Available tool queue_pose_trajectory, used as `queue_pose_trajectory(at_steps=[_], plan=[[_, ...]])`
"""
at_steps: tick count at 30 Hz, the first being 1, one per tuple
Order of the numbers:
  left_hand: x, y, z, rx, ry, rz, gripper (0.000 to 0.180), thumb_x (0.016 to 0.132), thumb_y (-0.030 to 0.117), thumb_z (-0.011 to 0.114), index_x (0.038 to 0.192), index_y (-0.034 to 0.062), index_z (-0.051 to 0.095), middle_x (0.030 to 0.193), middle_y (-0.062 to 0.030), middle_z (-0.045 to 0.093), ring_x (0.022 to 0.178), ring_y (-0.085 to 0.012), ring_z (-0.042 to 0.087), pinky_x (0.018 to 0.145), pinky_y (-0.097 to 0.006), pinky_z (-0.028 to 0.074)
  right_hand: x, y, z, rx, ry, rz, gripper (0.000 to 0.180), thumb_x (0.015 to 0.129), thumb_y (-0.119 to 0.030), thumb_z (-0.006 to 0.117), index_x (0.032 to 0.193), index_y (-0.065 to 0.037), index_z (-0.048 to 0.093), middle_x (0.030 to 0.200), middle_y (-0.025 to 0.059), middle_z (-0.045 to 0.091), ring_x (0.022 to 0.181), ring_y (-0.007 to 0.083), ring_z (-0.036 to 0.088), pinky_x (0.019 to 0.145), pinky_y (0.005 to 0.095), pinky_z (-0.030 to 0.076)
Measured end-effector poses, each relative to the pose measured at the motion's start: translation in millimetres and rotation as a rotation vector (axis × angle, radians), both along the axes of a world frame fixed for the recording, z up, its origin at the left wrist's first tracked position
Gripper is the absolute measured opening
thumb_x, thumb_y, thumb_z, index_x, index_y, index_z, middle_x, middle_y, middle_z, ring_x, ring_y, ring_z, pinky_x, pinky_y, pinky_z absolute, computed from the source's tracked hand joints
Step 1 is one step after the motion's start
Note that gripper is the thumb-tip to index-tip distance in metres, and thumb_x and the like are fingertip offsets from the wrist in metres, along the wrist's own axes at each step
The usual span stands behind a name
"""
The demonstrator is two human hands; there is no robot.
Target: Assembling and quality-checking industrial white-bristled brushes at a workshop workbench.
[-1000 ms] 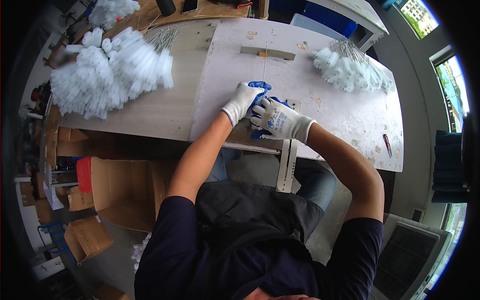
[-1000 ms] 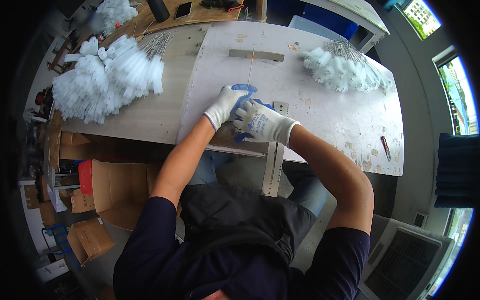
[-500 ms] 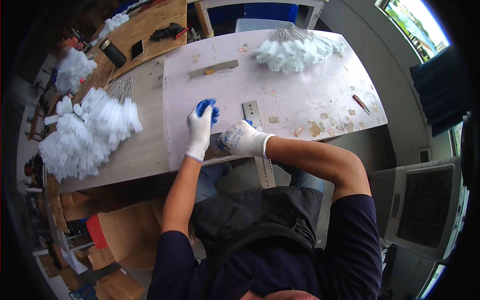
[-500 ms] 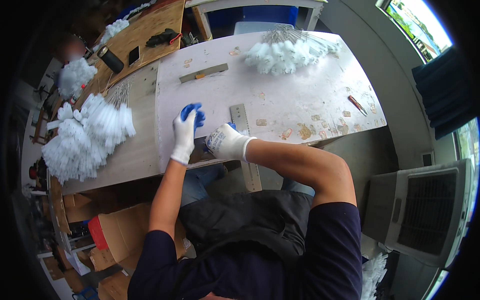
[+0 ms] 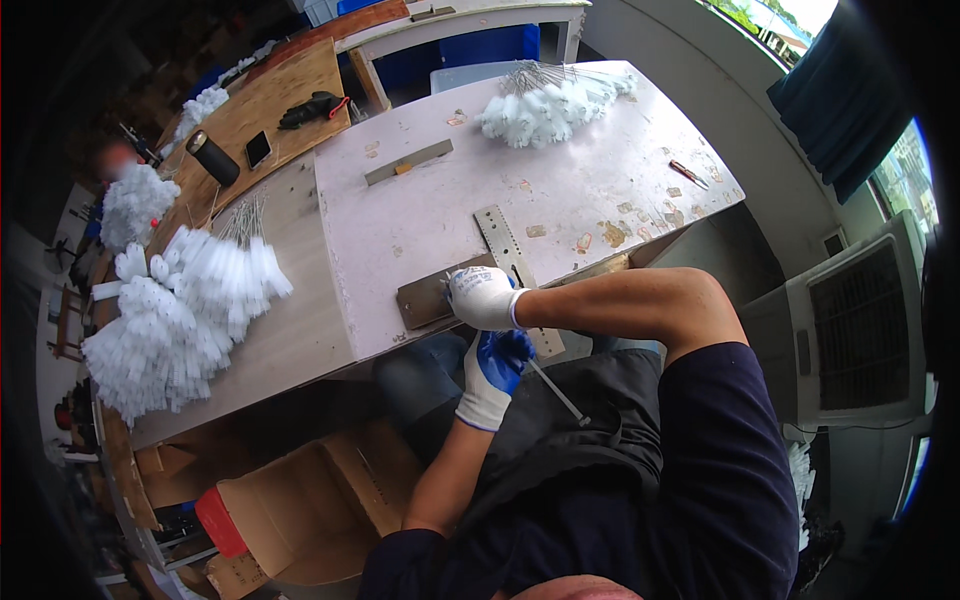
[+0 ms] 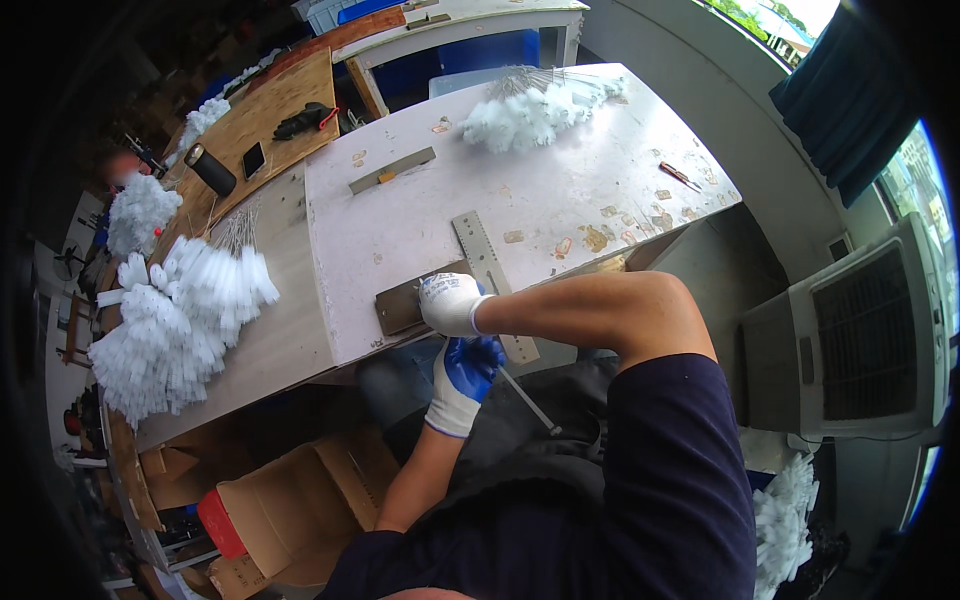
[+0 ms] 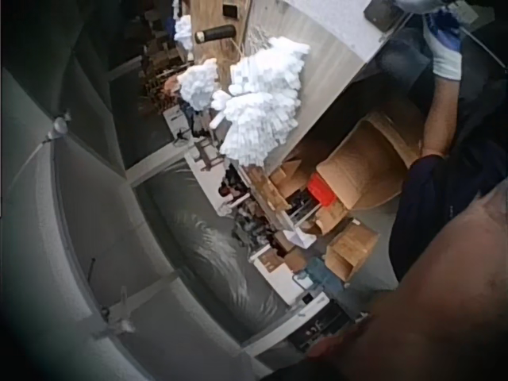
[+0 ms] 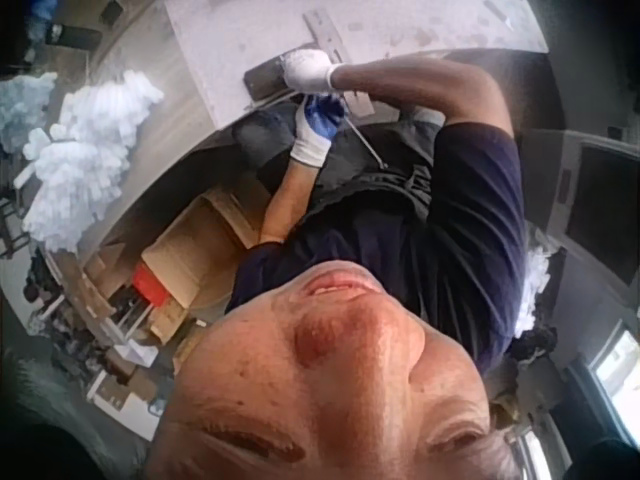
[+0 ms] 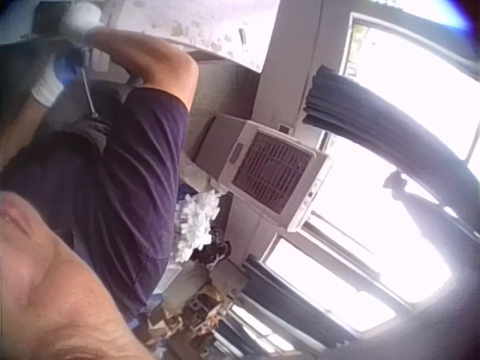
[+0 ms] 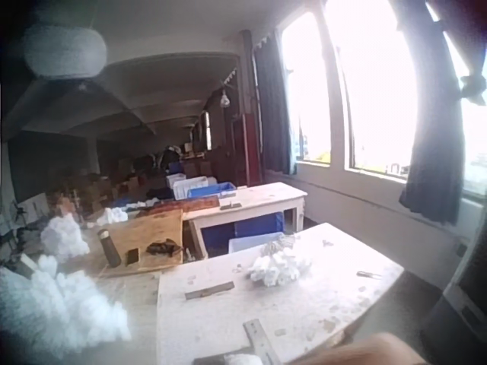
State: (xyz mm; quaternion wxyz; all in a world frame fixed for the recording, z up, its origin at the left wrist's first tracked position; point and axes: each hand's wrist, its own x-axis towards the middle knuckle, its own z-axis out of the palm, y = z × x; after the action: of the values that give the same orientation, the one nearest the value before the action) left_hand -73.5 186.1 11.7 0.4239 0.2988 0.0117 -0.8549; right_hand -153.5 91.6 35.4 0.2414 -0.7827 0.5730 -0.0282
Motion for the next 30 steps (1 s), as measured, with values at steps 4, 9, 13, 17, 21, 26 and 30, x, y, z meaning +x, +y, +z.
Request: queue_pose_trajectory(at_steps=[4, 9, 13, 17, 21, 26, 30], plan=[[63.8, 1.3, -17.8, -0.036, -0.082, -0.049, 0.028, 0.101, 0.032, 0.047, 0.088, 0.0099, 0.058, 0.062, 0.0022, 0.042, 0.050, -0.0090, 0.038, 0.043, -0.025, 0.025, 7.7, 2.9, 4.6, 0.007, -0.130, -0.115, 0.037, 0.092, -0.029, 0.052, 0.099, 0.002, 0.070, 0.097, 0.0254, 0.069, 0.091, 0.0379, 0.068, 0.079, 0.0437, 0.054], [123.5, -26.2, -23.6, -0.296, -0.318, -0.358, 0.031, 0.102, 0.027, 0.048, 0.082, 0.0044, 0.056, 0.053, 0.0041, 0.035, 0.040, -0.0078, 0.034, 0.039, -0.023, 0.026, -23.8, -22.2, 19.2, -0.004, 0.042, 0.260, 0.050, 0.086, -0.051, 0.061, 0.101, -0.004, 0.068, 0.088, 0.0179, 0.070, 0.088, 0.0350, 0.068, 0.077, 0.0411, 0.054], [139.0, -37.0, -13.5, -0.412, -0.587, -0.476, 0.026, 0.100, 0.021, 0.050, 0.084, 0.0023, 0.059, 0.057, 0.0014, 0.047, 0.045, -0.0075, 0.042, 0.043, -0.023, 0.033, -33.0, -44.1, 3.9, -0.172, 0.165, 0.613, 0.045, 0.080, -0.047, 0.068, 0.096, -0.006, 0.065, 0.080, 0.0127, 0.069, 0.077, 0.0322, 0.069, 0.069, 0.0406, 0.054], [151.3, -53.0, 1.4, -0.611, -0.919, -0.604, 0.020, 0.098, 0.014, 0.049, 0.090, 0.0025, 0.063, 0.067, 0.0011, 0.055, 0.053, -0.0044, 0.046, 0.050, -0.021, 0.035, -35.0, -46.6, -5.5, -0.238, 0.100, 0.611, 0.038, 0.081, -0.041, 0.067, 0.092, -0.004, 0.063, 0.074, 0.0125, 0.067, 0.073, 0.0314, 0.069, 0.066, 0.0416, 0.053], [150.6, -39.7, 30.9, -1.522, -1.964, -0.117, 0.018, 0.087, 0.009, 0.063, 0.103, 0.0008, 0.063, 0.092, -0.0112, 0.066, 0.078, -0.0297, 0.061, 0.075, -0.040, 0.050, -28.3, -31.5, -5.3, -0.200, 0.064, 0.426, 0.037, 0.082, -0.039, 0.066, 0.090, -0.003, 0.062, 0.071, 0.0124, 0.067, 0.072, 0.0314, 0.069, 0.066, 0.0416, 0.052], [129.7, 3.1, 36.9, -0.570, -1.333, -0.105, 0.026, 0.095, 0.007, 0.053, 0.119, -0.0009, 0.060, 0.101, -0.0114, 0.068, 0.080, -0.0213, 0.067, 0.067, -0.031, 0.053, -20.1, -21.6, -2.2, -0.215, 0.012, 0.312, 0.032, 0.085, -0.035, 0.063, 0.090, -0.004, 0.064, 0.074, 0.0134, 0.068, 0.072, 0.0314, 0.069, 0.070, 0.0421, 0.052], [104.0, -29.1, 13.1, -0.265, -0.983, 0.305, 0.030, 0.100, 0.016, 0.046, 0.121, 0.0015, 0.061, 0.102, -0.0098, 0.069, 0.080, -0.0180, 0.067, 0.063, -0.028, 0.054, -19.7, -17.5, -12.8, -0.262, -0.036, 0.227, 0.032, 0.087, -0.036, 0.061, 0.089, -0.005, 0.064, 0.074, 0.0137, 0.069, 0.071, 0.0318, 0.069, 0.070, 0.0415, 0.052]])
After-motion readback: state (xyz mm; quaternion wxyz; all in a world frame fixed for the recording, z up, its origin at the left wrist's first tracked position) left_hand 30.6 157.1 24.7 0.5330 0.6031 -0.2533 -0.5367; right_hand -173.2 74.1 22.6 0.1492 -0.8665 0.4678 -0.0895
